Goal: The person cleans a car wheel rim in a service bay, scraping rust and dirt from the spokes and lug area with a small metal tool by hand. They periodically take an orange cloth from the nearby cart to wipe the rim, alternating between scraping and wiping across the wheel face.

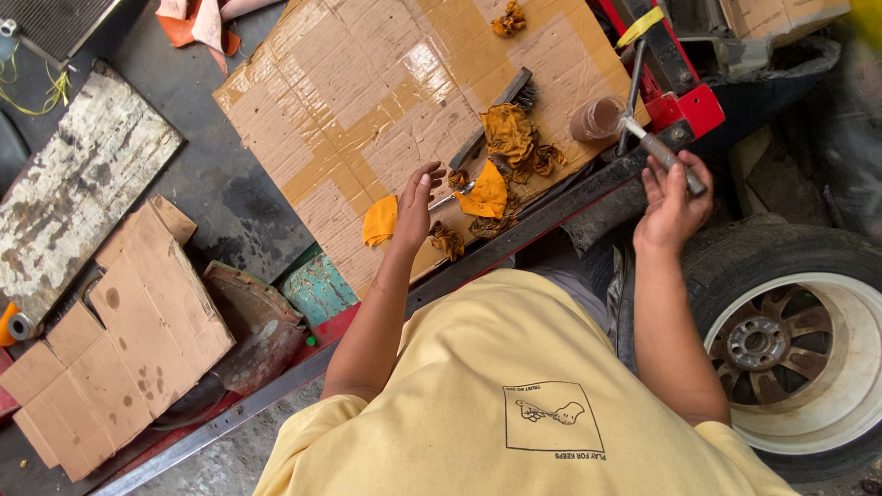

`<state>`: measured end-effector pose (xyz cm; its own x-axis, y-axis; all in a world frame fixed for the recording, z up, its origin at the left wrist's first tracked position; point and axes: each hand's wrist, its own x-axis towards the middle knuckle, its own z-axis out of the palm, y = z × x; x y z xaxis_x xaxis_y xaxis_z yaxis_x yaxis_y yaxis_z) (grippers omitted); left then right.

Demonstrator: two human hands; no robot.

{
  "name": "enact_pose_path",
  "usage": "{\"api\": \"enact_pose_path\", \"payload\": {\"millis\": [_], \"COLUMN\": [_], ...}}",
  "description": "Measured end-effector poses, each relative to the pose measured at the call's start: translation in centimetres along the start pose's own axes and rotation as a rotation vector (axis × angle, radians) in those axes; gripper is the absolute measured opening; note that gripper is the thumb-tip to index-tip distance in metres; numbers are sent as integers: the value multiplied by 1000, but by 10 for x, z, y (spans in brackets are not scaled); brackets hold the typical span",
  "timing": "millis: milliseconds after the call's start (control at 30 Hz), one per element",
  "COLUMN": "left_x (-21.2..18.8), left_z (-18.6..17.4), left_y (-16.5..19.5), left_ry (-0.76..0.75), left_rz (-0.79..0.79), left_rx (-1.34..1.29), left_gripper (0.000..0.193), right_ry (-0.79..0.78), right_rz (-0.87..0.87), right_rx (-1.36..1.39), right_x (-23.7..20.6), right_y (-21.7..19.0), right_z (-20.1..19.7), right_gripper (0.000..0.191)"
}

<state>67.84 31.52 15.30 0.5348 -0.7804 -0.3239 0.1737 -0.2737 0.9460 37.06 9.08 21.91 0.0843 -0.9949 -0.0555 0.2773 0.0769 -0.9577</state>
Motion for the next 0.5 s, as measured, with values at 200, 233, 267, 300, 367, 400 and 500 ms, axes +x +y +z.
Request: {"api": "enact_pose_path", "payload": {"millis": [200, 233, 267, 300, 367, 400, 500], "left_x": [1, 1, 2, 2, 2, 2, 0], "left_z": [2, 2, 3, 3, 3, 2, -1], "left_y": [-1, -2, -2, -2, -3, -2, -1], "left_ry": [-3, -4, -5, -5, 2, 7, 11], "left_rz": [1, 3, 4, 6, 16, 21, 14], "left_rx": [-1, -2, -3, -5, -9, -11, 0], "left_gripper": [53, 54, 54, 54, 54, 54, 55], "right_ry": [-156, -191, -226, -261, -287, -301, -257], "right_rz": [13, -102, -217, -334, -247, -204, -310], "right_rx": [-426, -567, -707, -847, -811, -792, -820], "right_x": [32, 34, 37, 38, 40, 41, 41], "right_y": [-12, -13, -14, -14, -15, -14, -13], "right_z": [15, 18, 21, 24, 31, 35, 43], "right_gripper": [23, 22, 20, 19, 19, 19, 18]}}
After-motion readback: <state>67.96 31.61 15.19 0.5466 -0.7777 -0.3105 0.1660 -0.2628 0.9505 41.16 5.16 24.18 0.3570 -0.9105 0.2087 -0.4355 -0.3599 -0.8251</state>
